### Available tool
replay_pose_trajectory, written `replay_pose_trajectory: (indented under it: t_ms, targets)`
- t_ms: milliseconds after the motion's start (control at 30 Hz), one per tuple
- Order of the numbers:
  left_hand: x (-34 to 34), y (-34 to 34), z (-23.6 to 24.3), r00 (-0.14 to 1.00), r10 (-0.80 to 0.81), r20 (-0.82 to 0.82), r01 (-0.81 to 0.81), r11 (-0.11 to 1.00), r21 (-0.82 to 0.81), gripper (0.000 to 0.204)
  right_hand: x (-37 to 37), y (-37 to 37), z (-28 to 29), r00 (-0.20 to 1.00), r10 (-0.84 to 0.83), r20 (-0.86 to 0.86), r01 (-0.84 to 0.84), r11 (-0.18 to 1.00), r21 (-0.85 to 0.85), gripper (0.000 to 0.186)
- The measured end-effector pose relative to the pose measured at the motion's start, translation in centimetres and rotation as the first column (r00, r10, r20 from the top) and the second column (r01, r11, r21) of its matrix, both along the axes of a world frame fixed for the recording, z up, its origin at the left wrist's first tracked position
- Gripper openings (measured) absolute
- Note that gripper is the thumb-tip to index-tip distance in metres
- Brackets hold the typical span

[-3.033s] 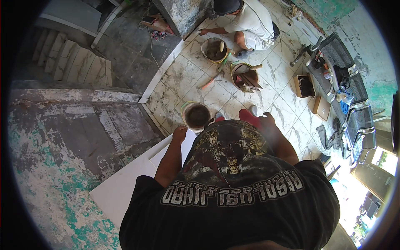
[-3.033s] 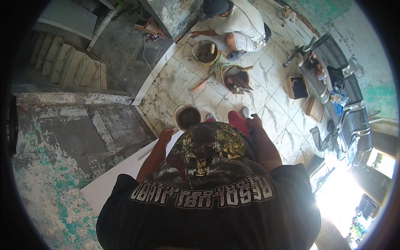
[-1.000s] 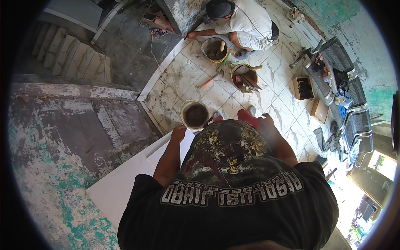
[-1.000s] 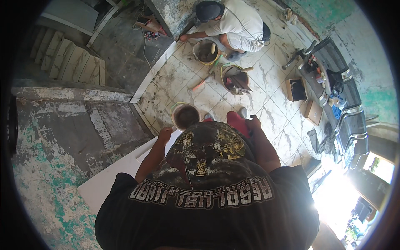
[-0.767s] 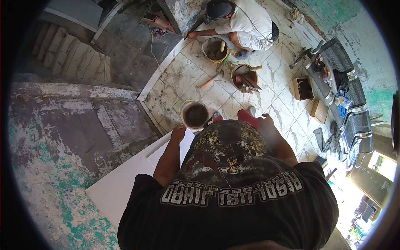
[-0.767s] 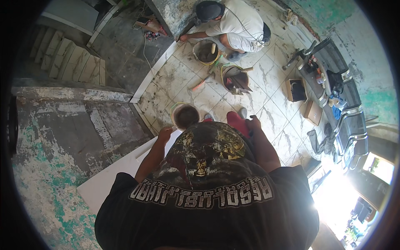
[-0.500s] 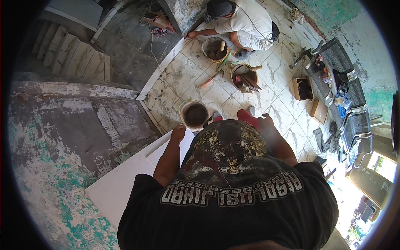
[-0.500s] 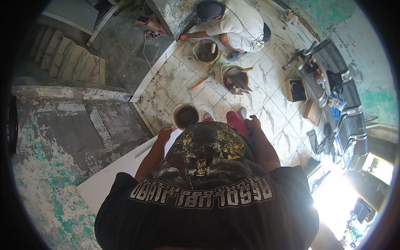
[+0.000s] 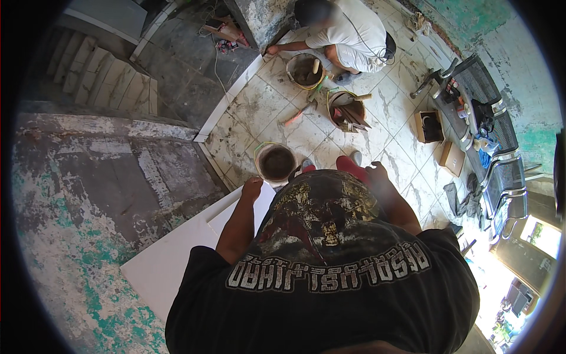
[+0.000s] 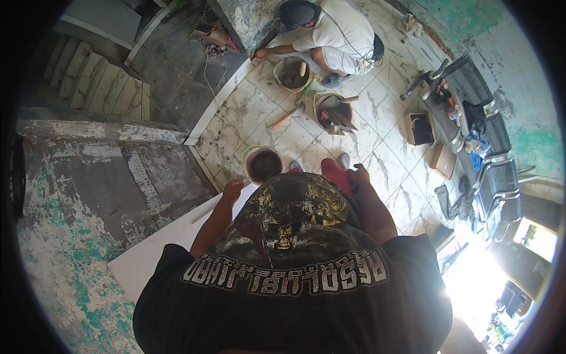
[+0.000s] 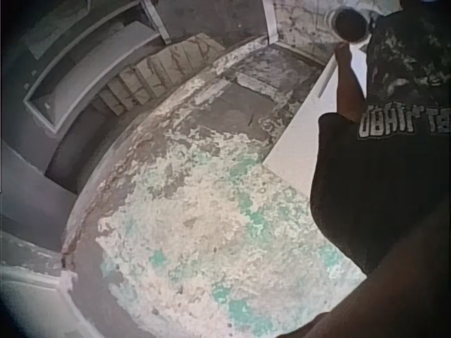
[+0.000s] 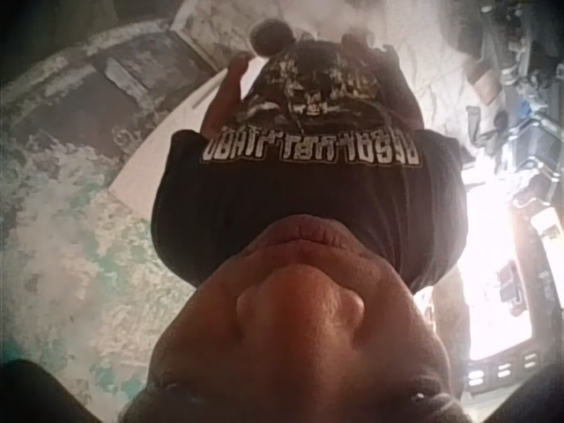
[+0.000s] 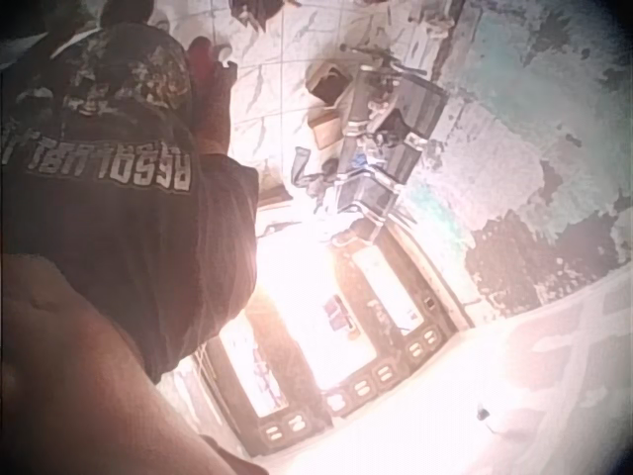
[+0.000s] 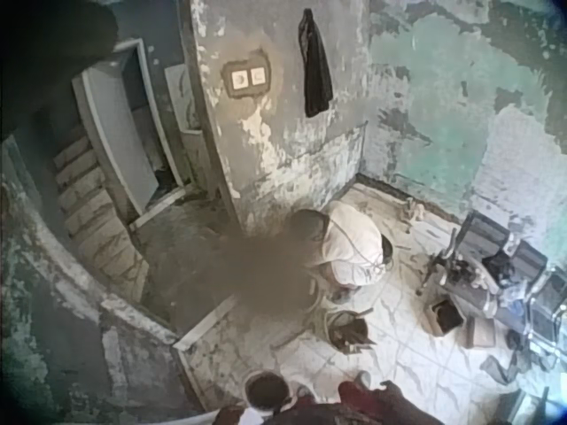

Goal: Applying grout to the corner of a tiled wall.

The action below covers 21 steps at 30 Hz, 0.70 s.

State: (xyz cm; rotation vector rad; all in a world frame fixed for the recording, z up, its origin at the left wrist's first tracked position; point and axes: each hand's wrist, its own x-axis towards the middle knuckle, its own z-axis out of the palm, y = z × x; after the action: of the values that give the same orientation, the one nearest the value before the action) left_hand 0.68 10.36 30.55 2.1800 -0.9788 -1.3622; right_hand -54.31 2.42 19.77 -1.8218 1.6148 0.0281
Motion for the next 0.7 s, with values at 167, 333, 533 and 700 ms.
replay_pose_trajectory:
  t_ms: [167,333,533,700]
  targets:
    - [0.2,-0.3,0.2,0.996,-0.062,0.057,0.063,0.998,-0.017,0.031,0.3,0.3,-0.3,0.998,-0.061,0.031,0.061,0.998,-0.010,0.053]
    - [-0.4,-0.8,0.9,0.999,-0.044,0.031,0.044,0.999,0.004,0.031,-0.2,0.3,-1.1,1.000,-0.028,0.009,0.028,0.999,0.022,0.054]
    - [0.2,-0.1,-0.1,0.996,-0.048,0.071,0.049,0.999,-0.005,0.031,0.2,0.1,-0.5,1.000,0.005,-0.005,-0.005,1.000,0.019,0.054]
    - [-0.4,-0.1,0.4,1.000,-0.013,0.027,0.013,1.000,0.001,0.033,1.1,0.1,1.5,0.998,-0.057,0.033,0.057,0.998,0.003,0.053]
